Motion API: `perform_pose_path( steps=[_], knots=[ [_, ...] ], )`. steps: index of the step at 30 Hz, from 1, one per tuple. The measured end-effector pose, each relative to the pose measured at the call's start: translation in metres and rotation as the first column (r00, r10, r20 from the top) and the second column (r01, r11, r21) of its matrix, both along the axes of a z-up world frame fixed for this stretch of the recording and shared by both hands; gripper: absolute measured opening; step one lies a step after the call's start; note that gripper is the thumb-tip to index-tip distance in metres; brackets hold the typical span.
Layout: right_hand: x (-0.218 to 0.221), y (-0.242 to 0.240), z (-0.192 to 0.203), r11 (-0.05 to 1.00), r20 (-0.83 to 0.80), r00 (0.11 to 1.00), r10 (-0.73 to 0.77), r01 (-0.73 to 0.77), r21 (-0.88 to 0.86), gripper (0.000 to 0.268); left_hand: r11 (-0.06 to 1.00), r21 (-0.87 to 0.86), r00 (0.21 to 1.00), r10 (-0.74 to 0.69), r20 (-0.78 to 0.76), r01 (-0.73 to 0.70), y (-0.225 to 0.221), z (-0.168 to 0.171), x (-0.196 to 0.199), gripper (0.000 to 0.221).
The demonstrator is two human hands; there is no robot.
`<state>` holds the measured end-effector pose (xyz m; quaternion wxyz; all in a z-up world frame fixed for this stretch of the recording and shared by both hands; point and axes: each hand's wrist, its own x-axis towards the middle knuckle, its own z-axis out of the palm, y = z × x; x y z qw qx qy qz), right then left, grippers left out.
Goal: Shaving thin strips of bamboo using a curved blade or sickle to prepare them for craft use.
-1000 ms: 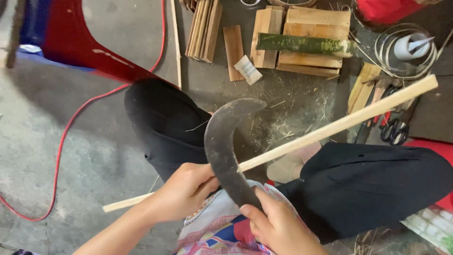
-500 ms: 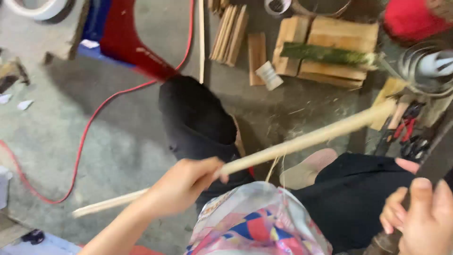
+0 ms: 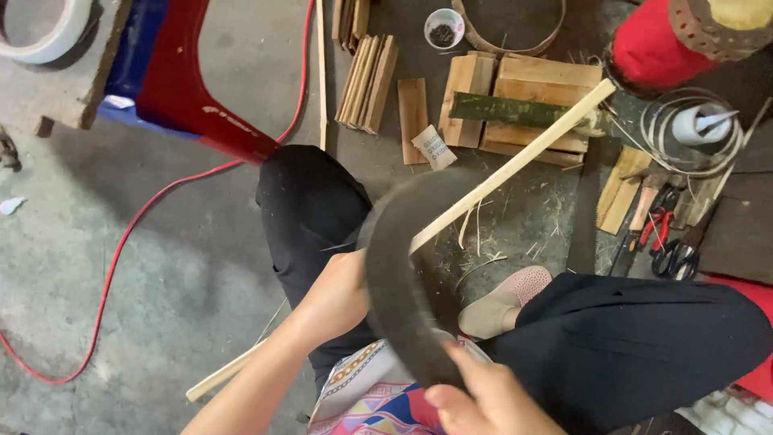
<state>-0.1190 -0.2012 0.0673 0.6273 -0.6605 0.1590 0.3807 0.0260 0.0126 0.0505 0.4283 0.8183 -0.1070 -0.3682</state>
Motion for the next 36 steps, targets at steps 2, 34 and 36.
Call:
perform_pose_path(
  steps=[2,34,36],
  knots=[
    [0.025,0.015,0.015,0.984,0.113,0.978,0.176,-0.172,-0.047,0.046,0.959,-0.168,0.955,0.188,-0.230,-0.229,-0.013,0.010,0.002,0.027],
    [0.024,-0.009,0.003,0.925,-0.120,0.966,-0.229,0.254,0.282,0.081,0.893,-0.283,0.931,-0.365,-0.002,0.349,-0.021,0.004,0.001,0.024],
    [0.021,-0.009,0.006,0.932,-0.133,0.962,-0.239,0.265,0.246,0.081,0.923,-0.252,0.947,-0.315,-0.066,0.290,-0.026,0.005,-0.006,0.031]
  ],
)
